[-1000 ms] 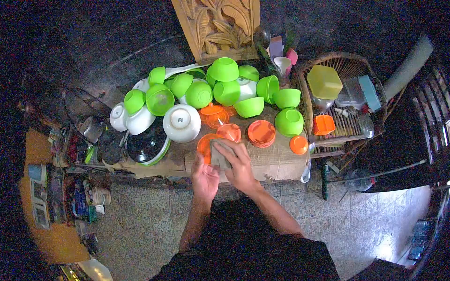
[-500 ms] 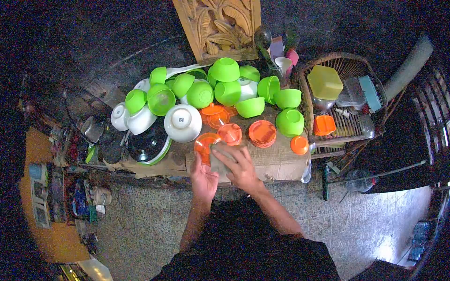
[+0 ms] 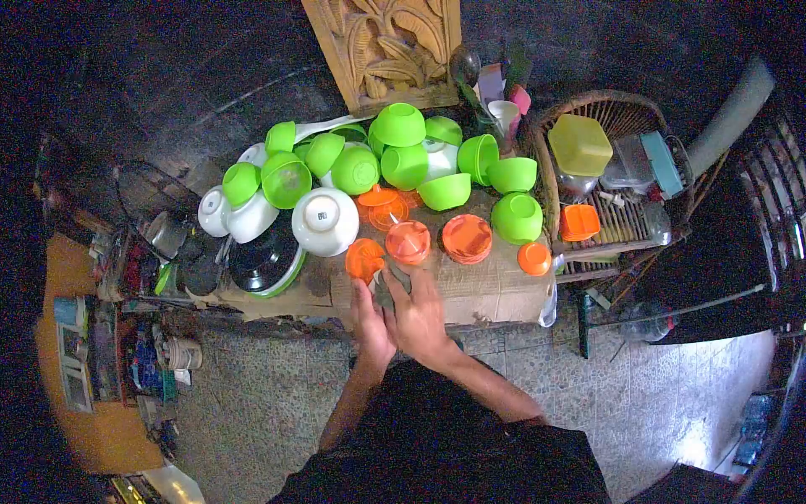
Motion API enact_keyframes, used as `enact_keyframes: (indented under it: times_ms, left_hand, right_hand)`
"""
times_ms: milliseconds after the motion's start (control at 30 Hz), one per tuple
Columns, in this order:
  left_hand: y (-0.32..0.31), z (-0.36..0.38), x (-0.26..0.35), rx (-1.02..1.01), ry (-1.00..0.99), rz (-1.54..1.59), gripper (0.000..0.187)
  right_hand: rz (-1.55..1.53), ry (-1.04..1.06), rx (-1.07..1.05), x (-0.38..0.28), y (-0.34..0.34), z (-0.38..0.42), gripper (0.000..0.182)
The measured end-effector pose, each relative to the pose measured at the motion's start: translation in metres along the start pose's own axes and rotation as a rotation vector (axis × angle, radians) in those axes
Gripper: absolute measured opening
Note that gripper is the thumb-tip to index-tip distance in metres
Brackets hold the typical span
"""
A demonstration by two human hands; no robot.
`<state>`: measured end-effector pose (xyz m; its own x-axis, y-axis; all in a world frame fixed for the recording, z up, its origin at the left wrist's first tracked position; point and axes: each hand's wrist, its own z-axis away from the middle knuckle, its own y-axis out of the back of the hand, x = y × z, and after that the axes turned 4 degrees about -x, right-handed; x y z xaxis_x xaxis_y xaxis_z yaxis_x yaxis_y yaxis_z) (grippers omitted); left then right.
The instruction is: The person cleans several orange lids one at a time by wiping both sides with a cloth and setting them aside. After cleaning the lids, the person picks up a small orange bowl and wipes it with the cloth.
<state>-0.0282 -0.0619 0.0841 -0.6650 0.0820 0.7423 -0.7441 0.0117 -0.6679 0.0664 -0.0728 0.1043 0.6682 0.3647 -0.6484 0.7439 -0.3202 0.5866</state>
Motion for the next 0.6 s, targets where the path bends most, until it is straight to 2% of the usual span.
enact_keyframes:
  times_ms: [33, 100, 200, 333, 400, 467, 600]
  left_hand:
    - [0.0, 0.0, 0.0, -0.001, 0.0, -0.001, 0.054]
    - [-0.002, 0.0, 0.003, 0.055, -0.113, -0.342, 0.055]
    - [0.001, -0.004, 0.0, 0.087, -0.137, -0.294, 0.055]
    - [-0.003, 0.0, 0.004, 0.083, -0.095, -0.297, 0.057]
    - [0.006, 0.001, -0.01, 0.047, -0.055, -0.42, 0.045]
    - [0.003, 0.008, -0.015, 0.026, -0.072, -0.404, 0.041]
    - [0.001, 0.009, -0.016, -0.041, -0.066, -0.38, 0.044]
  right_hand:
    - [-0.001, 0.0, 0.002, 0.0, 0.001, 0.001, 0.059]
    - [-0.095, 0.012, -0.066, -0.001, 0.002, 0.002, 0.058]
    - [-0.093, 0.122, -0.061, 0.003, 0.004, -0.001, 0.058]
    - [-0.083, 0.123, -0.062, 0.007, 0.009, -0.008, 0.059]
    - [-0.028, 0.156, 0.093, 0.008, 0.01, -0.012, 0.06]
    - [-0.017, 0.165, 0.112, 0.009, 0.013, -0.013, 0.063]
    - [-0.068, 0.228, 0.226, 0.012, 0.013, -0.014, 0.062]
